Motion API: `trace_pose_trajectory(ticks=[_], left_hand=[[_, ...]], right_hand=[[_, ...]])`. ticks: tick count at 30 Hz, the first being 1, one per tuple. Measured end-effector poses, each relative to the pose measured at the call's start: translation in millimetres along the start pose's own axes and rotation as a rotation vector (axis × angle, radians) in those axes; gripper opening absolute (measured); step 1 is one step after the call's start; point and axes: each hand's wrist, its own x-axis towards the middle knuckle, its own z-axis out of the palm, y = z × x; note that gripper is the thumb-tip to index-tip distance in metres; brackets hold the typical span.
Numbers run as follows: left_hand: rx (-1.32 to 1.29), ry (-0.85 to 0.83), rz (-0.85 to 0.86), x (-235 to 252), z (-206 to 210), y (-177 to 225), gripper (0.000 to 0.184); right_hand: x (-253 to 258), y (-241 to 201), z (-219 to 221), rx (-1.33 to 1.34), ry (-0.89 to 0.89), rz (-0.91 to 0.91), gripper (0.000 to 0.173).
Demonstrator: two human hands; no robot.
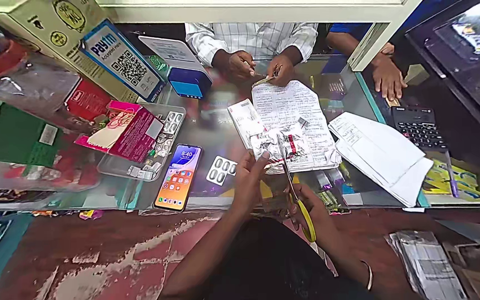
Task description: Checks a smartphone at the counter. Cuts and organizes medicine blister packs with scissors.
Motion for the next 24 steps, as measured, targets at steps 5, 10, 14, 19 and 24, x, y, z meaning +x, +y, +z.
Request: trace_pose_trajectory(ticks=[5,10,14,19,24], left_hand=[[0.379,-0.053,0.106,28.5,-13.9,20.6,0.011],[0.391,-0.093,0.116,27.1,-11.1,21.4,0.014],[0.410,-0.098,0.120,27.0,-12.4,19.7,0.015],[0.423,-0.097,0.051,27.9,-15.1,19.7,0.015],[0.415,-0.194,0.004,23.2,-17.1,21.1,0.013]], right_hand=[[-1.3,4.2,-0.4,-0.019,-0.024,0.000,0.048],[-2.1,3.1,-2.8,-0.047,-0.009,0.007,0.049],[-3.1,0.6,-3.7,-0.038,0.005,0.016,0.043],[-3.1,-1.1,-4.7,-0.031,0.015,0.074,0.043],[4.0,-1.2,-9.2,-0.013,-0.033,0.049,0.048]])
